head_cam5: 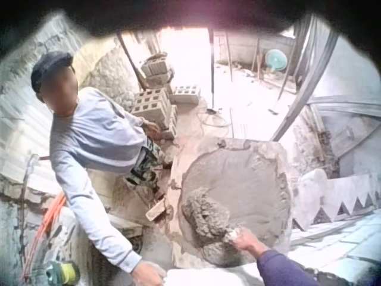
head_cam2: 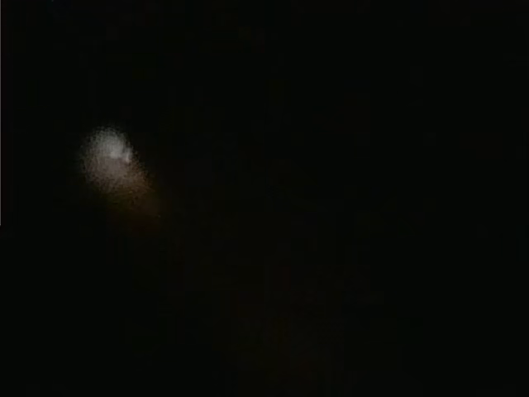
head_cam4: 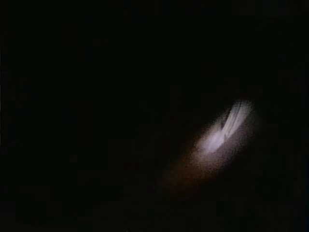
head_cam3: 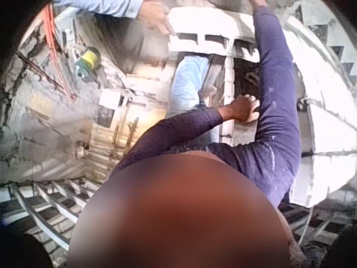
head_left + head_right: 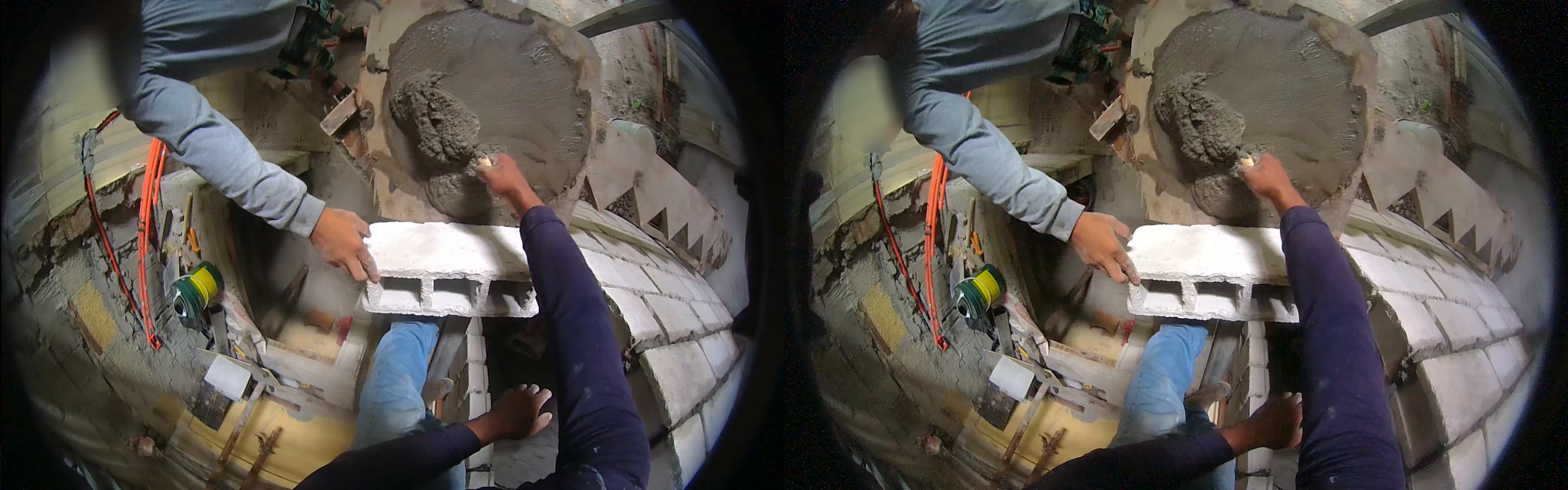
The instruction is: The person scoops mortar with a trowel and spreads it on a cinder block held by another worker, then places the block onto a wall and taps it into position. The process repeats with additional blocks as the wall is built upward.
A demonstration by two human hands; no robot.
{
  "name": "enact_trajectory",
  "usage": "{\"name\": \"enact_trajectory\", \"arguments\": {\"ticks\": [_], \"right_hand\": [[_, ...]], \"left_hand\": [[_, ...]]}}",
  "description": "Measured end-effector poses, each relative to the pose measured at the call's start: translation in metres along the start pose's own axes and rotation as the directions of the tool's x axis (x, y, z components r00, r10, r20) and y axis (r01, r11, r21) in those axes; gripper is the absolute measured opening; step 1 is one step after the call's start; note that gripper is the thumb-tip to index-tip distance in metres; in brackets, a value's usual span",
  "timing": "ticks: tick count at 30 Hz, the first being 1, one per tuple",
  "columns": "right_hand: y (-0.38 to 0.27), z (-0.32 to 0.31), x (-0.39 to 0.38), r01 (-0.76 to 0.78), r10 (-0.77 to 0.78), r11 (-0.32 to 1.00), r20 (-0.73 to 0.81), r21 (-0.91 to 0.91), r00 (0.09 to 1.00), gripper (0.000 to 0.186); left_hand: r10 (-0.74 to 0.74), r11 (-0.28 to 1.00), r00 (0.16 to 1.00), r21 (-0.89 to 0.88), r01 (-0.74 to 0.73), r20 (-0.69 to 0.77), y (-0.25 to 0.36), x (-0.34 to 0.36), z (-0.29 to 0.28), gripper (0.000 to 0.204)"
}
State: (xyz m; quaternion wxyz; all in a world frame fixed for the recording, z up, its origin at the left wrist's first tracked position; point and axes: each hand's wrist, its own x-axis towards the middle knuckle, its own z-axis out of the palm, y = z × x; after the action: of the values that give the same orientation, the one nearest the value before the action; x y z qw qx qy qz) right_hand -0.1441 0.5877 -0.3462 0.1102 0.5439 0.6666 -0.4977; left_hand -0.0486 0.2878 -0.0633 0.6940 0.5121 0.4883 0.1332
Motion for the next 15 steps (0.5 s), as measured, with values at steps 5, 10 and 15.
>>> {"name": "enact_trajectory", "arguments": {"ticks": [5,10,15], "right_hand": [[-0.004,-0.023,-0.039,0.07,-0.068,0.995,-0.02,0.078,0.997,0.029],[-0.016,-0.054,-0.132,0.176,-0.156,0.98,-0.196,0.091,0.968,0.029],[-0.02,-0.076,-0.273,0.027,0.013,0.977,-0.187,0.213,0.982,0.034]], "left_hand": [[-0.073,0.988,0.974,0.151,0.041,0.213,0.018,0.016,-0.019,0.047],[-0.114,0.966,0.923,0.258,0.016,0.368,0.022,0.028,-0.015,0.047],[-0.077,0.94,0.908,0.335,-0.073,0.413,0.002,0.012,0.024,0.047]]}}
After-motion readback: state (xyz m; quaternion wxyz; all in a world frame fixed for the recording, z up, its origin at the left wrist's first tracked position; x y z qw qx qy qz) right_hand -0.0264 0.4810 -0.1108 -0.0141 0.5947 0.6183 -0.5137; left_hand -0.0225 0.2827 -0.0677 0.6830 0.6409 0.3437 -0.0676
